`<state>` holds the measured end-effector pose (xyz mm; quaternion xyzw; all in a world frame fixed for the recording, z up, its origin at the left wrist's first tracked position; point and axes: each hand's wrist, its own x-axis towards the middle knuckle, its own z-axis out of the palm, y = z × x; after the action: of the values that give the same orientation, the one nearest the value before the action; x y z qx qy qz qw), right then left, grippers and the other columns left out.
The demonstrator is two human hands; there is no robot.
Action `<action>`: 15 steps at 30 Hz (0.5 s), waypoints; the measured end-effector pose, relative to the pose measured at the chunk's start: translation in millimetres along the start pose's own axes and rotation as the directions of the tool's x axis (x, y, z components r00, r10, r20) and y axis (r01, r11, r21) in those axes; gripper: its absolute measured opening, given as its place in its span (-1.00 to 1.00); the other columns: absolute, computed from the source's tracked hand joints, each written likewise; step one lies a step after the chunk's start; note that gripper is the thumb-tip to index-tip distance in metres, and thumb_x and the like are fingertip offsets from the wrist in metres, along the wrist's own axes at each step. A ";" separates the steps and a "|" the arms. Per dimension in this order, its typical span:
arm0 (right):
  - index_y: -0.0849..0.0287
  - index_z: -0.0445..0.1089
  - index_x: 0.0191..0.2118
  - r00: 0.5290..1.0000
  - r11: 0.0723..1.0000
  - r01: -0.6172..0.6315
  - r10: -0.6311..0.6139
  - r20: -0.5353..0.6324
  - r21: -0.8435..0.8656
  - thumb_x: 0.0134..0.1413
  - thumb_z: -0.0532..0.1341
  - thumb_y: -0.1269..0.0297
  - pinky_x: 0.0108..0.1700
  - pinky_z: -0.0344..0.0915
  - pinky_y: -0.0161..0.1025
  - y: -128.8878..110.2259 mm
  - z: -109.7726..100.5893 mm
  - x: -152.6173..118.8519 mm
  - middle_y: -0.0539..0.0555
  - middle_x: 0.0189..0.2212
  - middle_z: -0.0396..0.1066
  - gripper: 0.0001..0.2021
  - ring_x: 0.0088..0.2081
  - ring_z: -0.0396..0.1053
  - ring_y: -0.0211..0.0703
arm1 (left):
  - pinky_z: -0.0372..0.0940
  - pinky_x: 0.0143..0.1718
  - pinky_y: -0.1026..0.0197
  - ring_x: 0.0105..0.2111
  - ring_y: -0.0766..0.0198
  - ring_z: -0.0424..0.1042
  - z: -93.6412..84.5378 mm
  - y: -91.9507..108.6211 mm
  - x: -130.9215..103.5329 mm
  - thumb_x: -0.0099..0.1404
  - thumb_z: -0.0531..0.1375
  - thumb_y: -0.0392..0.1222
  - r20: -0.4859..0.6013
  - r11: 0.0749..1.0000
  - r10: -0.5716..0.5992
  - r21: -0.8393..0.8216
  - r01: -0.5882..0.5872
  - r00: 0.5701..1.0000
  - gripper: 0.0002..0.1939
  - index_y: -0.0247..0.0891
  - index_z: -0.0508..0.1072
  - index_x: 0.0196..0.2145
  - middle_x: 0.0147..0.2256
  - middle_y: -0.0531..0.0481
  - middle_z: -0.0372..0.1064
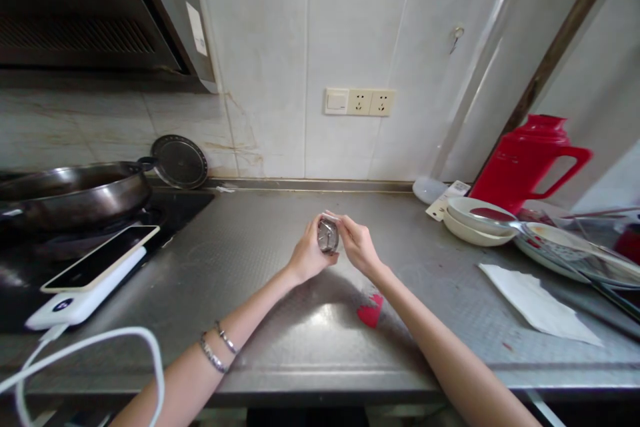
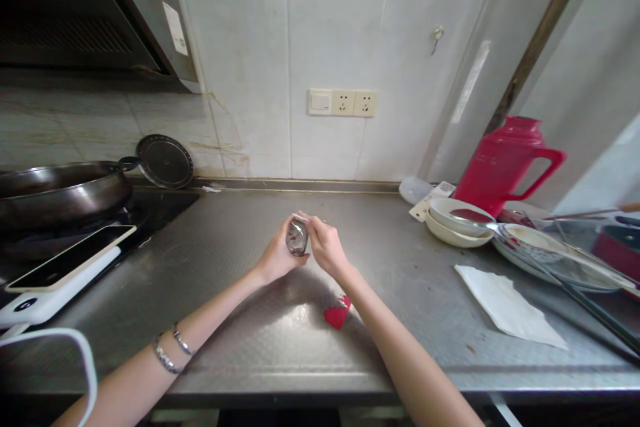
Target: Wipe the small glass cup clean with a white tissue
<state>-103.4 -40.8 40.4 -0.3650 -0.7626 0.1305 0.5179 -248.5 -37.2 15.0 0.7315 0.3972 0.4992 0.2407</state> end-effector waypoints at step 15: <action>0.21 0.28 0.06 0.899 0.869 0.439 -0.429 0.092 -0.231 0.26 -0.06 0.48 0.09 0.36 -0.11 -6.8 -3.9 -3.5 0.25 0.02 0.40 -0.67 0.13 0.30 -0.10 | 0.26 0.02 -0.01 0.06 0.00 0.30 2.0 7.5 -3.3 -0.10 0.36 -0.25 -0.017 0.994 -0.051 0.100 0.053 0.999 -0.19 -0.19 0.16 0.10 0.08 -0.20 0.24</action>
<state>-102.1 -48.7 43.6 -0.2431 -0.8448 -0.0775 0.4702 -244.8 -44.1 18.1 0.7284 0.4424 0.4777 0.2136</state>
